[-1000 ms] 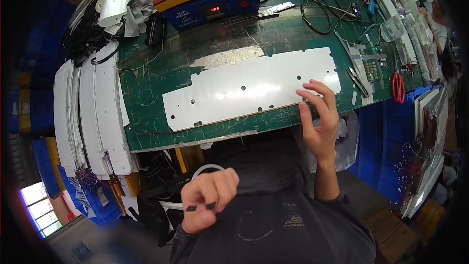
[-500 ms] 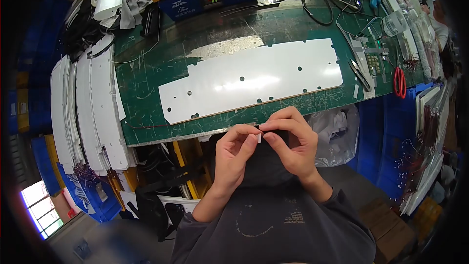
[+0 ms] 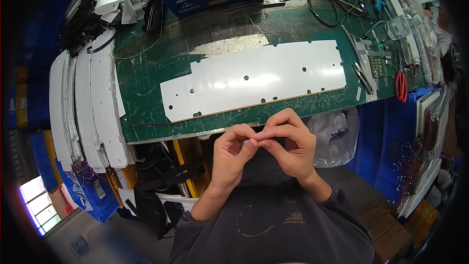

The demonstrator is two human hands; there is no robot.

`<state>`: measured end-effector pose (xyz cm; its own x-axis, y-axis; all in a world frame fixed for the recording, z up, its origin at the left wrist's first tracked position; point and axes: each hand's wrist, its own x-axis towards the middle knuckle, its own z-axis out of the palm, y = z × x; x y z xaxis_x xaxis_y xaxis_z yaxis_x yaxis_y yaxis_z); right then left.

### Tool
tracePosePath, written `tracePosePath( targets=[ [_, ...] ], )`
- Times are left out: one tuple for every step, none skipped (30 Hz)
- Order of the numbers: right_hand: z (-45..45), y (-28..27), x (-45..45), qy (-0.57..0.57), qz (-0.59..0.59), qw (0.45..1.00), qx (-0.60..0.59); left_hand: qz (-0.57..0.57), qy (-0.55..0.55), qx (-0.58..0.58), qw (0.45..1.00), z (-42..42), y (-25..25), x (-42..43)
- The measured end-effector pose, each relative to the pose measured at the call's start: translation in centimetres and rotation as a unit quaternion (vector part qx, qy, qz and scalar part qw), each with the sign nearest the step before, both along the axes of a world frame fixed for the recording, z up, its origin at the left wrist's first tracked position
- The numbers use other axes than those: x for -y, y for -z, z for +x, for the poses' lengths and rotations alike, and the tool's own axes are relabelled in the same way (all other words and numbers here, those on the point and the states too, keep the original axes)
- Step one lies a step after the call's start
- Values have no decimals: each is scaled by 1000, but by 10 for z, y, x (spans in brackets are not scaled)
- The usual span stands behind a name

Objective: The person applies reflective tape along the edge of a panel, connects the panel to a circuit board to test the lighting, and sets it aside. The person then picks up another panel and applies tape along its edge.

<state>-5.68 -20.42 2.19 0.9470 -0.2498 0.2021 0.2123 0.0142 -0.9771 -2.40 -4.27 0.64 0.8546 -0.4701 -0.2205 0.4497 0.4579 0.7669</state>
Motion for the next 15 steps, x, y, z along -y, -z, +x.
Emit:
tracePosePath(
  targets=[
    [0, 0, -1, 1, -1, 1000, 1, 0, -1, -1, 1000, 0, 0, -1],
    [0, 1, -1, 3, -2, 1000, 2, 1, -1, -2, 1000, 0, 0, -1],
    [0, 1, -2, 4, -3, 1000, 4, 1, -2, -2, 1000, 0, 0, -1],
    [0, 1, -3, 6, -3, 1000, 4, 1, -3, -1, 1000, 0, 0, -1],
    [1, 1, -3, 8, -3, 1000, 5, 1, -4, 0, 1000, 0, 0, -1],
    [1, 1, -4, 10, -3, 1000, 5, 1, -5, -1, 1000, 0, -1, -1],
    [0, 2, -5, 12, -5, 1000, 7, 1, -6, -3, 1000, 0, -2, -1],
    [0, 2, -5, 15, -7, 1000, 9, 1, -7, -4, 1000, 0, -2, -1],
    [0, 3, -6, 18, -9, 1000, 11, 1, -7, -2, 1000, -1, -2, -2],
    [0, 2, -6, 20, -20, 999, 19, 1, -8, 0, 1000, -1, -2, -2],
    [1, 2, -6, 22, -31, 999, 27, 2, -9, 2, 1000, -1, -2, -3],
    [1, 1, -6, 24, -43, 998, 35, 4, -11, 5, 1000, -1, -4, -3],
    [2, 0, -8, 23, -46, 998, 41, 7, -14, 7, 1000, 0, -7, -4],
    [3, -1, -9, 21, -49, 997, 47, 10, -17, 10, 1000, 1, -10, -5],
    [4, -3, -10, 19, -52, 997, 53, 17, -13, 16, 1000, 1, -12, -8]
  ],
)
